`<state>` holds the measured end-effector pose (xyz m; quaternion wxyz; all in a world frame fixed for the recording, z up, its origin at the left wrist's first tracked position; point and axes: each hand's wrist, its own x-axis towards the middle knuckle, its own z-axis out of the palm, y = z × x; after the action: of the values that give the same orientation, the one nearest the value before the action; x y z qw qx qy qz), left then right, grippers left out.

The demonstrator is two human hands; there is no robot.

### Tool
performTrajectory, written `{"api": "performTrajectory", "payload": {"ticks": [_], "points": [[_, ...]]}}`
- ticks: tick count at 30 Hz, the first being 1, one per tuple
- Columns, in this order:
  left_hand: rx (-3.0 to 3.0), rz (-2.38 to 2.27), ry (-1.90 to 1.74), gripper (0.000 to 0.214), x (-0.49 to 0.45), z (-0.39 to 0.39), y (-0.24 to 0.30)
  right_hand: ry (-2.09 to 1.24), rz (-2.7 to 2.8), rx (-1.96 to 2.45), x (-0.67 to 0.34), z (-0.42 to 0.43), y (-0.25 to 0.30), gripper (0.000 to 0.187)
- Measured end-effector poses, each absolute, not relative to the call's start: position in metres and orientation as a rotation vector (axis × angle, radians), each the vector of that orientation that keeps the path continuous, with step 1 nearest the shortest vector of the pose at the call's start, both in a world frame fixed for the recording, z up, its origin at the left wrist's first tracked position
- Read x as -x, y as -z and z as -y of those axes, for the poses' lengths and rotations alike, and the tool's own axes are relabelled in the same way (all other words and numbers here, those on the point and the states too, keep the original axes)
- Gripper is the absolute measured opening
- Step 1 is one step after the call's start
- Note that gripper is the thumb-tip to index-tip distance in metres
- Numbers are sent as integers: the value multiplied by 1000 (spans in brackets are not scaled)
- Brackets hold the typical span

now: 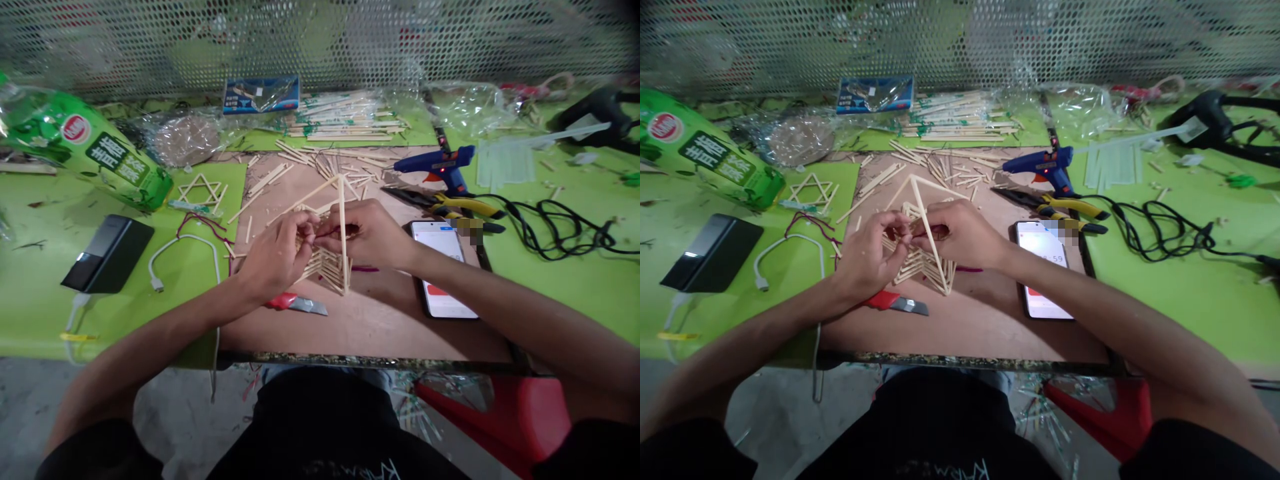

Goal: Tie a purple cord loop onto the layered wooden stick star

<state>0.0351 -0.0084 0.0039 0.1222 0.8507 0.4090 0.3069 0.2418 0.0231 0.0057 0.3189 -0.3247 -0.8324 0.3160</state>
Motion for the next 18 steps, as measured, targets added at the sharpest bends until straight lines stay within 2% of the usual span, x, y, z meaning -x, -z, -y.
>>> {"api": "performTrajectory", "payload": {"ticks": [5, 18], "points": [[-2428, -1180, -933, 34, -34, 7, -2, -859, 2138, 872, -239, -22, -4, 10], [-2291, -1166, -985, 55, -30, 12, -1, -928, 2107, 944, -238, -19, -3, 15]]}}
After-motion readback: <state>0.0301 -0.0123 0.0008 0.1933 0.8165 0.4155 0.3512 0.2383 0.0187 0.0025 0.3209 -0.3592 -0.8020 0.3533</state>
